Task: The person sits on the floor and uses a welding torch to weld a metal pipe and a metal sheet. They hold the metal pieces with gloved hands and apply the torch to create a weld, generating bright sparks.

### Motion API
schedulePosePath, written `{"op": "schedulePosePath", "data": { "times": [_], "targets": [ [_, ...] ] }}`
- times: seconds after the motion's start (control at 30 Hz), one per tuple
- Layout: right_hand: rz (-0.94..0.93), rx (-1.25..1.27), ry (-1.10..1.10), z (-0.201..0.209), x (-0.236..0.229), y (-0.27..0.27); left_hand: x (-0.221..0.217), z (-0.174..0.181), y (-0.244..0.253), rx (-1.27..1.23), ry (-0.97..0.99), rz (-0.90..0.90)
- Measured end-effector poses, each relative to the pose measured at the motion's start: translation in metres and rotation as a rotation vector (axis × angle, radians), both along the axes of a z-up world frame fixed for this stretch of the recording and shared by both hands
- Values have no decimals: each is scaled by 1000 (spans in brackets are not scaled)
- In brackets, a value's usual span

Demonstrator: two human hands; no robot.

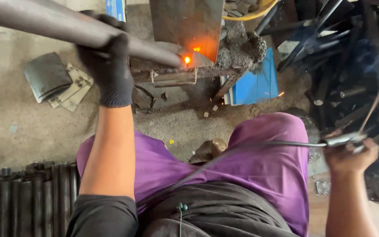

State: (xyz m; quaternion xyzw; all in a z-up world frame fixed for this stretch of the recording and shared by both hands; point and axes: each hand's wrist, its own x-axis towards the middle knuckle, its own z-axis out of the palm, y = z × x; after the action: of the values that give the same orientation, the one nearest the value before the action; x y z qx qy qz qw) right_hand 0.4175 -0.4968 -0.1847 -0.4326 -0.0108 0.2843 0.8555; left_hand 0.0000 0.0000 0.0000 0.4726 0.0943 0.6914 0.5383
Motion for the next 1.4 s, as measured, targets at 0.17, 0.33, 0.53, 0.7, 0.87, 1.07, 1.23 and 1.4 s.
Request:
{"op": "schedulePosePath", "data": {
  "times": [0.17, 0.33, 0.53, 0.7, 0.87, 1.07, 1.23, 1.4],
  "targets": [
    [-68, -355, 251, -79, -32, -26, -3, 7, 11, -107, -79, 195],
    [46, -657, 39, -113, -29, -15, 2, -1, 12, 1, -23, 154],
    [193, -1061, -44, -89, -1, -30, 15, 19, -48, 13, 116, 193],
    [0, -1121, -558, -21, 47, -24, 14, 49, -102, 128, 392, 286],
    [-164, -611, -659, 80, 30, 53, 21, 61, -117, 72, 561, 57],
    [-172, -213, -775, 106, -47, 166, 51, 6, -88, 103, 733, -294],
    [20, -530, -1632, 71, -100, 204, 68, -80, -64, 474, 1274, -497],
    [330, -696, -1462, 59, -99, 223, 81, -230, -48, 636, 1238, -622]
  ]
}}
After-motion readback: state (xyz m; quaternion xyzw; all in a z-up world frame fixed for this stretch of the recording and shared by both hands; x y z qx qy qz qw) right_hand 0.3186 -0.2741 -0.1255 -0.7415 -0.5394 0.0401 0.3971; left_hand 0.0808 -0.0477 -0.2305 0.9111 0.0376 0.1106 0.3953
